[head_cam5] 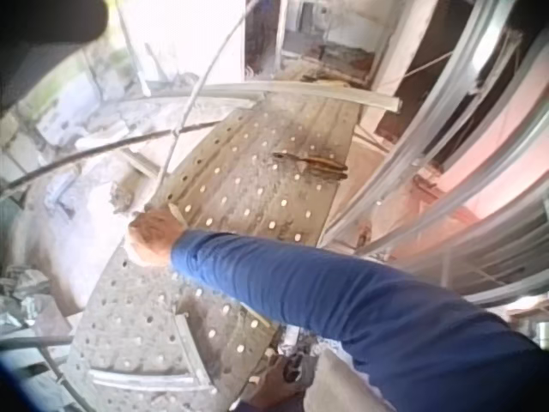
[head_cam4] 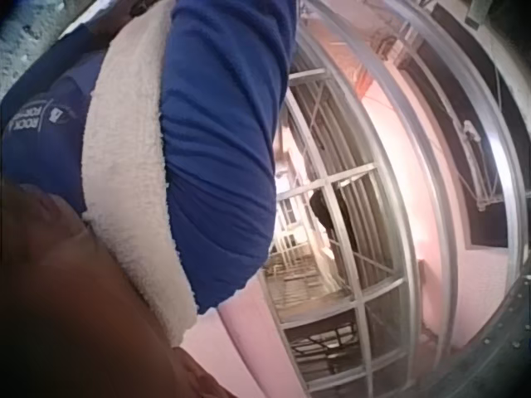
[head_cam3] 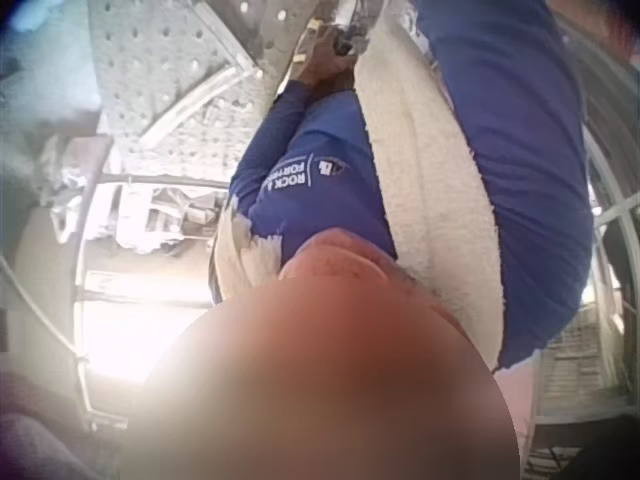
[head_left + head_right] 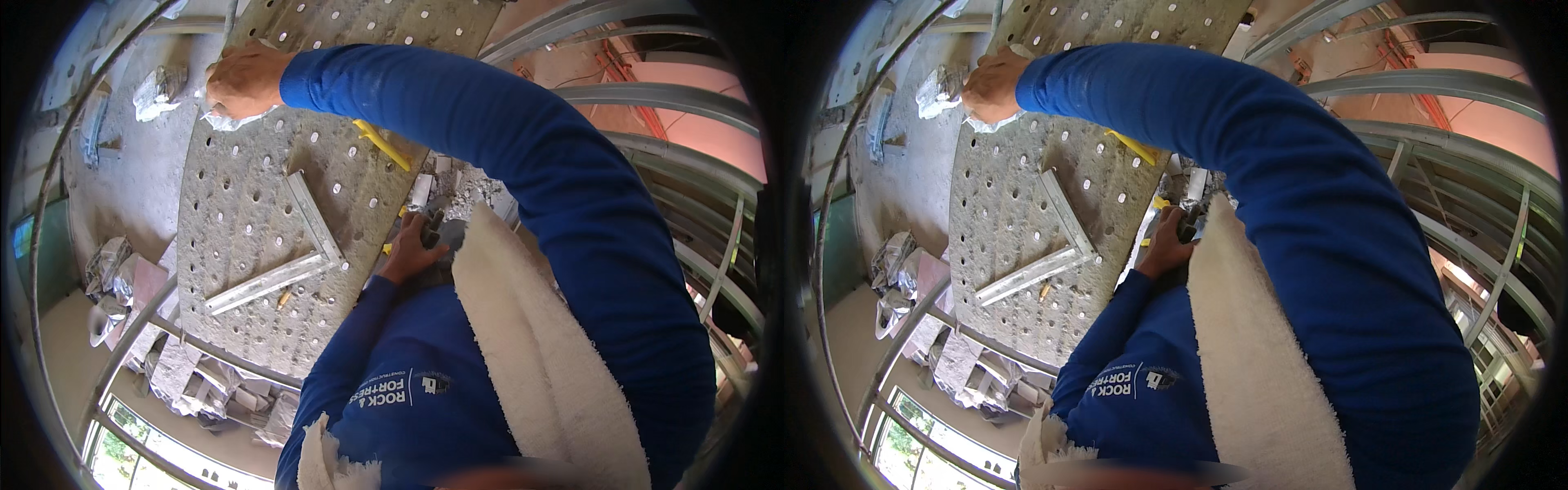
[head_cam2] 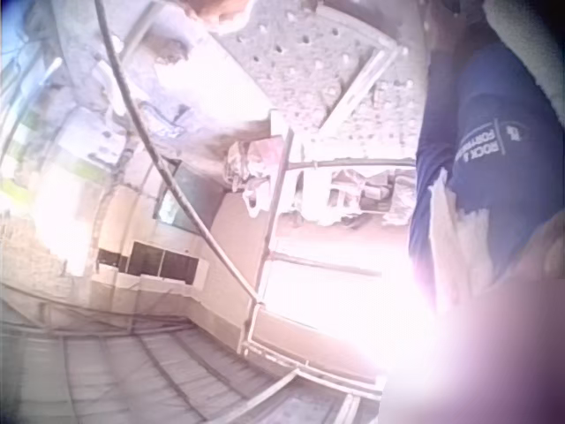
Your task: The person kneels on the floor and uses a power drill to fasten metal studs to a ceiling or wall frame. They also use tin snips to cut and adjust metal pieces and a hammer to secure them in place.
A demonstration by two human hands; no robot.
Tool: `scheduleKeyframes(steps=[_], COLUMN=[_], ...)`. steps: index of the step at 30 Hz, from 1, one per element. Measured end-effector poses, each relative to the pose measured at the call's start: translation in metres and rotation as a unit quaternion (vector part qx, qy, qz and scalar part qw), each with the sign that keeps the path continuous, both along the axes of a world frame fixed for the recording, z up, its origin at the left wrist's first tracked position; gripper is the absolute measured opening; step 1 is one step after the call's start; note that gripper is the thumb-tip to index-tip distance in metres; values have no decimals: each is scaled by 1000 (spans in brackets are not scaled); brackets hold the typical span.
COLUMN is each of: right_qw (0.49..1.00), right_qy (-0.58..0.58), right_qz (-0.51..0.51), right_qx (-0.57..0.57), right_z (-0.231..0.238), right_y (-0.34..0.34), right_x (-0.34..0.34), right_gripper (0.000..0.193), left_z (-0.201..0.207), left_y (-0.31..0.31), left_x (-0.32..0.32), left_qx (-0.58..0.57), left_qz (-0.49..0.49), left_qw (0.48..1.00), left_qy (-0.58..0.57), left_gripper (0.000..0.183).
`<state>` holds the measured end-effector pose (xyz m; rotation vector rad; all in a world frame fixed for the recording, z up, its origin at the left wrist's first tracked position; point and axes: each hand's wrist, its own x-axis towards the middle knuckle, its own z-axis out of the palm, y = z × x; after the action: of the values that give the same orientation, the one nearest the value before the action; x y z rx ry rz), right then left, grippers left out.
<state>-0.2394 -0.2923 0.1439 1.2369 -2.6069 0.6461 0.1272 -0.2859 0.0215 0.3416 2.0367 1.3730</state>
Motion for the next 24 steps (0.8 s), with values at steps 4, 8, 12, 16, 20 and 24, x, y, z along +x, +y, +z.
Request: scheduleKeyframes(steps=[4,8,12,16,20,24], right_qw=[991,980,962,877,631,530], right_qy=[60,80,-106,-338,-593,-615], right_qz=[5,41,-57,-205,-348,-391], right_qx=[-123,-176,-245,-273,-359,-434], right_z=[18,63,88,51,0,-15], right_y=[7,82,215,295,331,356], right_x=[-6,23,130,270,390,459], right_gripper=[26,28,19,17,23,26], left_z=[0,-3,3,23,50,67], left_y=[3,5,9,31,64,103], left_x=[1,4,3,1,6,10], left_qx=[-15,20,51,31,16,14], left_qz=[-11,8,-3,-57,-149,-227], left_qw=[1000,1000,999,996,984,961], left_qy=[2,1,-6,58,97,157], left_gripper=[72,62,49,53,58,58])
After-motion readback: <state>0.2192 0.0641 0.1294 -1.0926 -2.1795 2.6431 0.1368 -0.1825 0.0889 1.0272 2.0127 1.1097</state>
